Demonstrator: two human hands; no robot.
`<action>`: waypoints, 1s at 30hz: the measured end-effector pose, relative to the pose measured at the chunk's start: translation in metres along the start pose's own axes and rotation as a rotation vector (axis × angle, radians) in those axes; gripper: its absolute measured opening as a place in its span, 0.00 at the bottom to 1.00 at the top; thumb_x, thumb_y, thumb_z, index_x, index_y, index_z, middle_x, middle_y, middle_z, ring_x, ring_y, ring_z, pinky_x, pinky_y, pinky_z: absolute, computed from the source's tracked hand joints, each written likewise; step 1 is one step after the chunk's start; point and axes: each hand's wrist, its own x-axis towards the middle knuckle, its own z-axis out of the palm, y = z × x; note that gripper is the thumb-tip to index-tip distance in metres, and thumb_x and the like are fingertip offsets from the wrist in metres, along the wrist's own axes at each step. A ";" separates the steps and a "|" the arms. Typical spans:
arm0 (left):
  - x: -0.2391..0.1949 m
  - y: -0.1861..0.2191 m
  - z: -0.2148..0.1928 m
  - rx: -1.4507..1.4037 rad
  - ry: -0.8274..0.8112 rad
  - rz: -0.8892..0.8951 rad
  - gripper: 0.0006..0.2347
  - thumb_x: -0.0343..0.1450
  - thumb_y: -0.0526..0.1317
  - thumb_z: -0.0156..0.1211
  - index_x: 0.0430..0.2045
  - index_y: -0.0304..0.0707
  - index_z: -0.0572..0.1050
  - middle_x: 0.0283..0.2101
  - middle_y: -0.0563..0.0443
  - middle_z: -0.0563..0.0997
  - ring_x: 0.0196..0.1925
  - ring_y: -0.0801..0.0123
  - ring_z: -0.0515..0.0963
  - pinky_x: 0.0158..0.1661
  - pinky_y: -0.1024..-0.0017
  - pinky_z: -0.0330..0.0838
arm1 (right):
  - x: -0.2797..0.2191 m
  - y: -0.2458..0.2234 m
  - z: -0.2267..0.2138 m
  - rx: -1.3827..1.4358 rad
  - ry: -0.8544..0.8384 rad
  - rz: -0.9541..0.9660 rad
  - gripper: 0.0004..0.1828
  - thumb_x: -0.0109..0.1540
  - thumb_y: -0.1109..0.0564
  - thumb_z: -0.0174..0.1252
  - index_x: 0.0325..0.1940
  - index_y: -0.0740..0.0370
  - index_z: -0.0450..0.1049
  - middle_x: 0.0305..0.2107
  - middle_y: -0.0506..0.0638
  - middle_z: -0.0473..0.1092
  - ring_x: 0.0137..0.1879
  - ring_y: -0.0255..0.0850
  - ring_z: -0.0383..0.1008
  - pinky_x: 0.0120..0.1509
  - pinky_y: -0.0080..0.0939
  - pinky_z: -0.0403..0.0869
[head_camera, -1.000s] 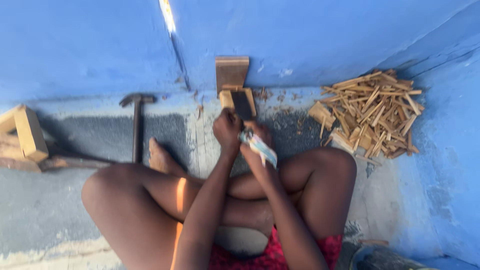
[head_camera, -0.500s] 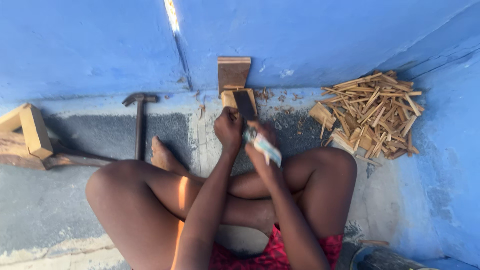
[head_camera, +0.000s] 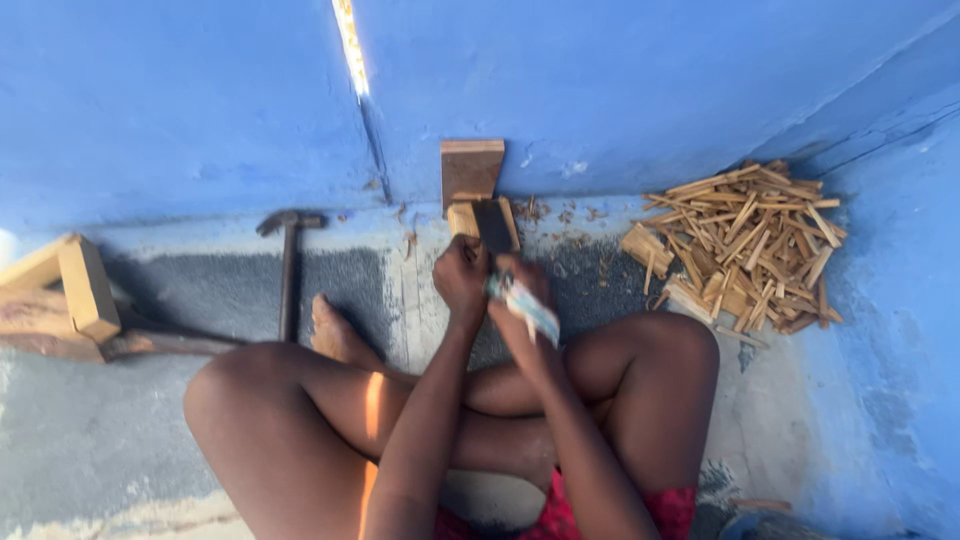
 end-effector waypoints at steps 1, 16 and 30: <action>-0.003 -0.002 0.001 0.000 -0.003 -0.006 0.06 0.64 0.39 0.69 0.29 0.40 0.81 0.23 0.46 0.81 0.26 0.54 0.83 0.30 0.59 0.73 | 0.007 -0.001 -0.001 -0.052 0.014 -0.011 0.27 0.50 0.70 0.62 0.53 0.58 0.74 0.38 0.61 0.72 0.43 0.60 0.76 0.48 0.57 0.75; -0.005 -0.012 0.006 -0.029 0.010 0.019 0.09 0.63 0.43 0.72 0.29 0.39 0.81 0.22 0.48 0.80 0.25 0.57 0.82 0.30 0.60 0.73 | 0.000 0.030 0.009 0.353 0.126 0.224 0.22 0.60 0.70 0.56 0.57 0.59 0.79 0.38 0.58 0.77 0.34 0.39 0.73 0.41 0.40 0.74; -0.038 0.133 -0.071 -0.991 -0.688 0.072 0.07 0.74 0.32 0.54 0.43 0.41 0.76 0.39 0.52 0.84 0.31 0.75 0.83 0.28 0.77 0.71 | -0.020 0.074 -0.013 0.399 0.282 -0.012 0.18 0.61 0.71 0.54 0.53 0.61 0.77 0.44 0.52 0.76 0.42 0.40 0.75 0.46 0.38 0.75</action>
